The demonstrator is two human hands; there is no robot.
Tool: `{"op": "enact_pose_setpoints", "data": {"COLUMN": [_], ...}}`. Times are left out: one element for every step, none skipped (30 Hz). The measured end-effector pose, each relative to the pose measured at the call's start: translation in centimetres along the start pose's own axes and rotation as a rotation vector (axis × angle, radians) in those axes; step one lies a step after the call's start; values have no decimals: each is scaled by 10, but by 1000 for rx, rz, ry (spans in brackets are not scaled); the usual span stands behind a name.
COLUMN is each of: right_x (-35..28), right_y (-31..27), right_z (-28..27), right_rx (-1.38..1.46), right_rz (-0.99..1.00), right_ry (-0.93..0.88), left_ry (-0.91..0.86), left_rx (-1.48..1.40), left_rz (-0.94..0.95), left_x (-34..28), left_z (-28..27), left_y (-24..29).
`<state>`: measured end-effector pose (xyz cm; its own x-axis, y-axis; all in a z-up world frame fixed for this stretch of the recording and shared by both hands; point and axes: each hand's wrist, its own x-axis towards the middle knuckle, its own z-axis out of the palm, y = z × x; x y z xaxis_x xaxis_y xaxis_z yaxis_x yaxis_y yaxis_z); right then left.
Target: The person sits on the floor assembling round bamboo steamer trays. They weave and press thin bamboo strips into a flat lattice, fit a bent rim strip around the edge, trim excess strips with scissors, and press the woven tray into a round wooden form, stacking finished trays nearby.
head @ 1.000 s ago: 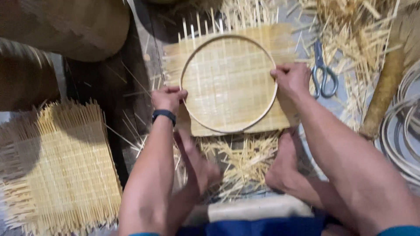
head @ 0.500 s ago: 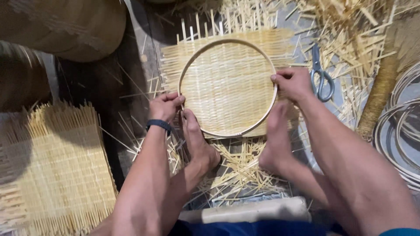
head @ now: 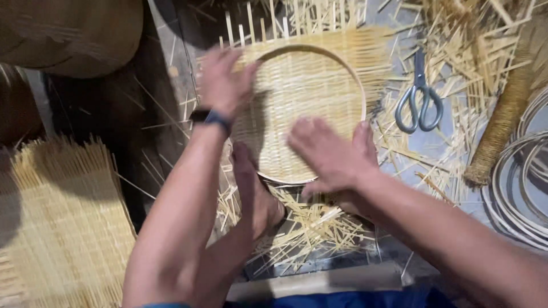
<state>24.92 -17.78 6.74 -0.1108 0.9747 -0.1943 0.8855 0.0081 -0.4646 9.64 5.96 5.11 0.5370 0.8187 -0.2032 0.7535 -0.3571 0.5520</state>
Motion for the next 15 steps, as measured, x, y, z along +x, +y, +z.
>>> {"op": "enact_pose_setpoints", "data": {"right_x": [3, 6, 9, 2, 0, 1, 0, 1, 0, 2, -10, -29, -48, -66, -86], "right_y": [-8, -7, -7, -11, -13, -13, -14, -21, -29, -37, -46, -60, -73, -76, -82], "right_z": [15, 23, 30, 40, 40, 36, 29, 16, 3, -8, 7, 24, 44, 83, 120], "right_rx": [-76, -73, -244, -400, -383, -465, -548, -566, -371, -172, -188, 150, 486, 499, 999], "right_rz": [-165, -169, -173, -174, -176, -173, -169, -158, -107, -62, -62, 293, 644, 661, 927], "right_ry": [-119, -119, -151, -198, -214, -140, -67, -48, -171, -293, -278, -57, 169, 148, 250], "left_ry": [75, 75, 58, 24, 8, -25, -62, -51, 3, 61, 75, 73, 71, 48, 35], "left_rx": [-35, -32, -72, -116, -116, -203, -289, -291, -334, -377, -380, -411, -442, -439, -430], "left_rz": [240, 238, 224, 196, 181, 8, -165, -140, -87, -44, -28, -8, 13, -6, -10], "left_x": [25, 31, 37, 33, 27, 30, 31, 36, 41, 45, 62, 70, 77, 62, 47], "left_z": [23, 22, 21, 25, 33, 38, 41, 44, 46, 47, 56, 71, 87, 83, 78], "left_y": [-3, 8, 18, 29, 23, 22, 24, 24, 25, 21, 12, 1, -11, -4, 3]}}
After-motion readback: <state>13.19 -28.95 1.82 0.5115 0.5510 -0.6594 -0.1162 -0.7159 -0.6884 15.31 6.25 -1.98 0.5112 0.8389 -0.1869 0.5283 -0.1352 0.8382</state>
